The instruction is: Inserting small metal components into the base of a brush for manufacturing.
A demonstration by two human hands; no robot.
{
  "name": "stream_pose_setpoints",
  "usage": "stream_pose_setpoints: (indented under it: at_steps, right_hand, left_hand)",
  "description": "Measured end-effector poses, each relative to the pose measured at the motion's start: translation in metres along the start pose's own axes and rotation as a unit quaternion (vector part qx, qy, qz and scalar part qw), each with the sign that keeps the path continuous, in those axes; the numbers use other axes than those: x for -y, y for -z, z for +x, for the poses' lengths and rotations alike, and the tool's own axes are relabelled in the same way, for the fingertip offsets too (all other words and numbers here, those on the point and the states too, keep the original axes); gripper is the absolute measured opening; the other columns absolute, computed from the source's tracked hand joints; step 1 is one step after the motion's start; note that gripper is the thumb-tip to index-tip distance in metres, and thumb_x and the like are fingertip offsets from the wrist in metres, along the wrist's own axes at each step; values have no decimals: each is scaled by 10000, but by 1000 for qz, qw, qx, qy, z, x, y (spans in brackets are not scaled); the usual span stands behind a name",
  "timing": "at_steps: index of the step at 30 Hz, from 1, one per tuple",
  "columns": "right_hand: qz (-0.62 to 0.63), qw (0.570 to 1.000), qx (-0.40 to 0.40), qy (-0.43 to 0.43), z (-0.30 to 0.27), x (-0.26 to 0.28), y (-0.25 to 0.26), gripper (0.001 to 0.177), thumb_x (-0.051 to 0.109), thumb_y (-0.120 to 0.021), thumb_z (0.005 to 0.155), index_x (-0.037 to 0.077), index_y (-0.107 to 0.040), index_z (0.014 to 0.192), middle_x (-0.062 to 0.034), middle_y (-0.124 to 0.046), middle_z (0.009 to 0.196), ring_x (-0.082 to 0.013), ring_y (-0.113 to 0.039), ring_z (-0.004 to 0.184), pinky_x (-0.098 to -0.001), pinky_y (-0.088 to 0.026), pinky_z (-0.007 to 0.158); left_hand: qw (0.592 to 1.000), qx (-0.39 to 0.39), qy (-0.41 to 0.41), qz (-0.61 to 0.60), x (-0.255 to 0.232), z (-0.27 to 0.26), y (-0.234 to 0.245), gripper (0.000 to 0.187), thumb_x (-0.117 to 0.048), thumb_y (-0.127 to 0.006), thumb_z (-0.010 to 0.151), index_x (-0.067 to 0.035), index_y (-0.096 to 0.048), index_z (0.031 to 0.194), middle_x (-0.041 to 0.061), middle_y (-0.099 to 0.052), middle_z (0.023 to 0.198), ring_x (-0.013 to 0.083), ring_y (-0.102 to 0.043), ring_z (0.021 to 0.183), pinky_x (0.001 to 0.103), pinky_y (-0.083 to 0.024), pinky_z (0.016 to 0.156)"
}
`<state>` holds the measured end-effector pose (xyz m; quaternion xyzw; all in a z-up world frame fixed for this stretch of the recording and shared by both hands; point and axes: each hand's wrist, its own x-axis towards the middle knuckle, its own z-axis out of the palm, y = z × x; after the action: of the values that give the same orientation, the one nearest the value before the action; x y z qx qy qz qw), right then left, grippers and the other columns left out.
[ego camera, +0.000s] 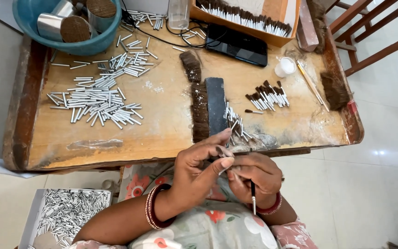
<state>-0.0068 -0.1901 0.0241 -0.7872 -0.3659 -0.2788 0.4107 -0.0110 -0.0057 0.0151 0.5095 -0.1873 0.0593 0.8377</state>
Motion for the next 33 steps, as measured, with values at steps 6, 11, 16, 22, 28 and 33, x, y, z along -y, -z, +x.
stream_pose_setpoints:
  at_steps: [6, 11, 16, 22, 28, 33]
  right_hand:
    - [99, 980, 67, -162, -1, 6, 16, 165, 71, -715, 897, -3, -729, 1045, -92, -768, 917, -152, -746, 771, -277, -565, 688]
    - [-72, 972, 10, -221, 15, -27, 27, 97, 87, -784, 902, 13, -751, 956, -93, -753, 833, -130, -671, 647, -263, -507, 585]
    - [-284, 936, 5, -208, 43, -67, 48, 123, 111, -797, 936, 22, -762, 1015, -120, -739, 941, -218, -687, 750, -304, -524, 659]
    - [-183, 936, 138, -268, 30, -44, 39, 95, 146, -783, 867, 72, -756, 919, -97, -714, 867, -260, -694, 735, -356, -520, 629]
    - [-221, 934, 87, -268, 12, -35, 29, 106, 65, -732, 933, 32, -672, 1014, -138, -671, 849, -259, -635, 677, -348, -491, 606]
    - [21, 980, -68, -185, 2, -17, 18, 140, -2, -781, 942, 28, -665, 1015, -102, -700, 890, -170, -610, 726, -275, -484, 667]
  left_hand:
    - [998, 62, 31, -2, 13, -5, 5, 116, -70, -674, 1047, 18, -741, 1081, 187, -746, 1240, 305, -624, 1410, 413, -480, 1179]
    - [985, 4, -44, 166, -6, 19, 8, 287, -93, -706, 994, 10, -663, 1258, 201, -645, 1395, 295, -608, 1380, 394, -488, 1138]
    - [936, -106, -144, 303, 4, 34, 32, 279, -81, -703, 1039, -14, -636, 1301, 189, -627, 1442, 281, -637, 1359, 370, -506, 1163]
    - [930, -111, -144, 320, 9, 36, 36, 200, -65, -713, 1020, -37, -672, 1213, 190, -664, 1388, 308, -660, 1321, 391, -504, 1151]
    - [929, -103, -150, 321, 0, 30, 24, 163, -76, -694, 1009, -14, -694, 1159, 223, -659, 1348, 302, -655, 1295, 388, -510, 1120]
    - [989, 23, 8, 145, 10, 18, 6, 158, -90, -725, 968, -5, -773, 1093, 177, -780, 1131, 216, -748, 1131, 326, -577, 967]
